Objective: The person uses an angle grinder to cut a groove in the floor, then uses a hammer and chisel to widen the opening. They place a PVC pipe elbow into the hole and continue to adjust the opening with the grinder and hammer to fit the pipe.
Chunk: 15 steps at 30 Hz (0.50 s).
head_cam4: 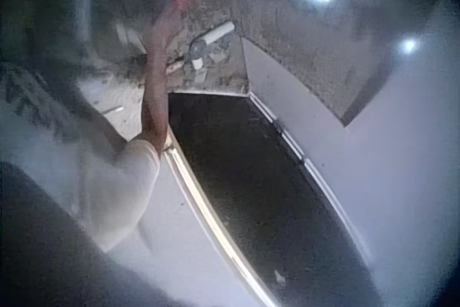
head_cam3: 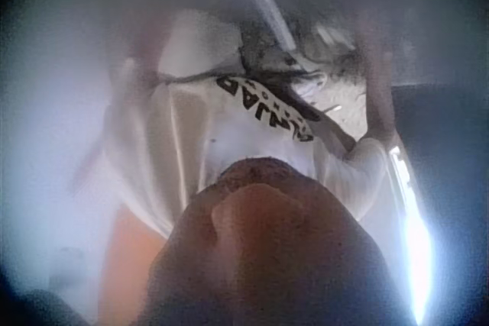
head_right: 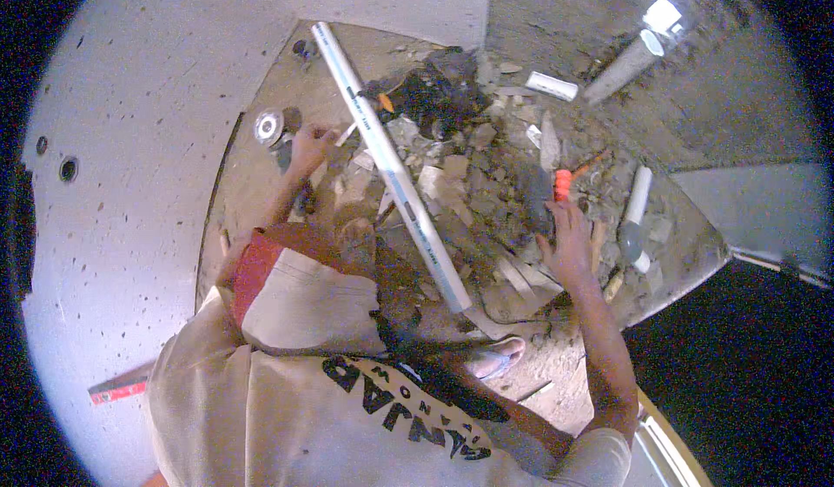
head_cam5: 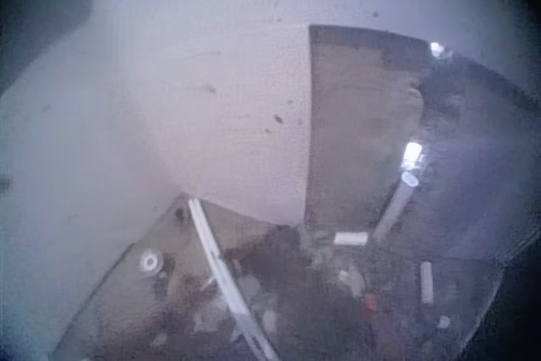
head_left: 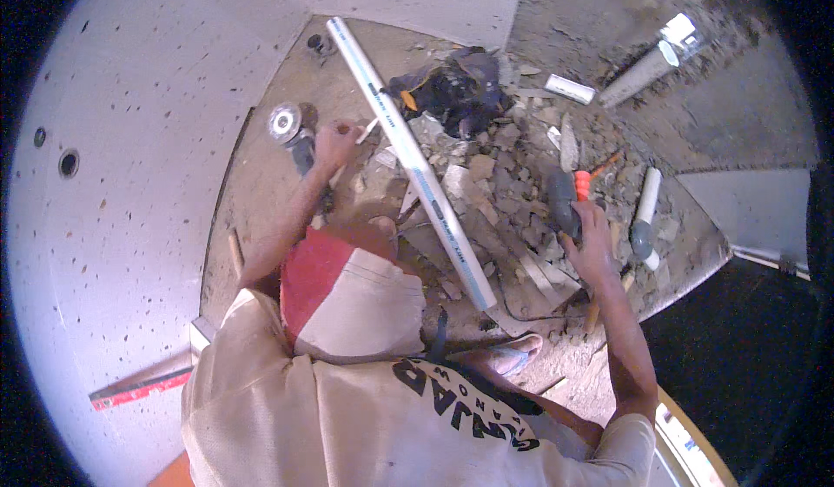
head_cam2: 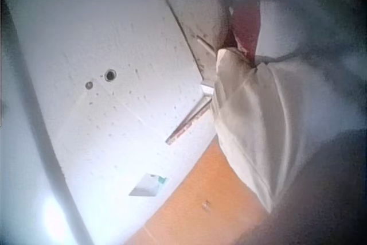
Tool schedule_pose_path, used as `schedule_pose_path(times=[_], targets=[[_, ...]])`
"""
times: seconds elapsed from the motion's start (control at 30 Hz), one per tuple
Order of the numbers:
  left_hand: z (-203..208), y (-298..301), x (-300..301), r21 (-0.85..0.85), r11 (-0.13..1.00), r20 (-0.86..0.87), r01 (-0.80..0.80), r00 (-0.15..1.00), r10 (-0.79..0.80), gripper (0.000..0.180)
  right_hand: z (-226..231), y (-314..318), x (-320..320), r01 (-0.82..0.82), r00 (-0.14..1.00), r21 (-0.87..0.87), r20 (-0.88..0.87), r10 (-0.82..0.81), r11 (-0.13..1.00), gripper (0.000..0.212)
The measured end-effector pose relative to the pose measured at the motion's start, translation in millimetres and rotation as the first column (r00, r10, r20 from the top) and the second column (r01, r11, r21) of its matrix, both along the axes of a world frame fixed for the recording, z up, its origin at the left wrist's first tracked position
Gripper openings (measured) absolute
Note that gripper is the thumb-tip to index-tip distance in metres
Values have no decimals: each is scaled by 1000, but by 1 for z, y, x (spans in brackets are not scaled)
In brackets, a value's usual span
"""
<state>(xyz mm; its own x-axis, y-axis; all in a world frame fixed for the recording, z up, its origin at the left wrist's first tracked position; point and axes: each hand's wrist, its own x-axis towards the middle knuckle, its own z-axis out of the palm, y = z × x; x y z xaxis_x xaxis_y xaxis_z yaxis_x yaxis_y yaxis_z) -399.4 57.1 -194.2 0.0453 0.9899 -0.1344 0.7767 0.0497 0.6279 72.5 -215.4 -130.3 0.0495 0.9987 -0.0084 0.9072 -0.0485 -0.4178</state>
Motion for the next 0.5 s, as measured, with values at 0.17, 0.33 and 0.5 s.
schedule_pose_path(times=[0.17,0.33,0.5], targets=[[-11,-13,-19,157,975,-152,-160,971,184,34,8,0,-19,-33,996,-71,81,39,997,62],[-65,-23,-95,346,926,1,-154,987,163,39,-4,-10,-29,-7,997,-134,81,18,991,56],[-81,-43,-133,24,914,-237,-405,886,399,56,-16,-6,-36,4,1000,-152,-13,-6,988,44]])
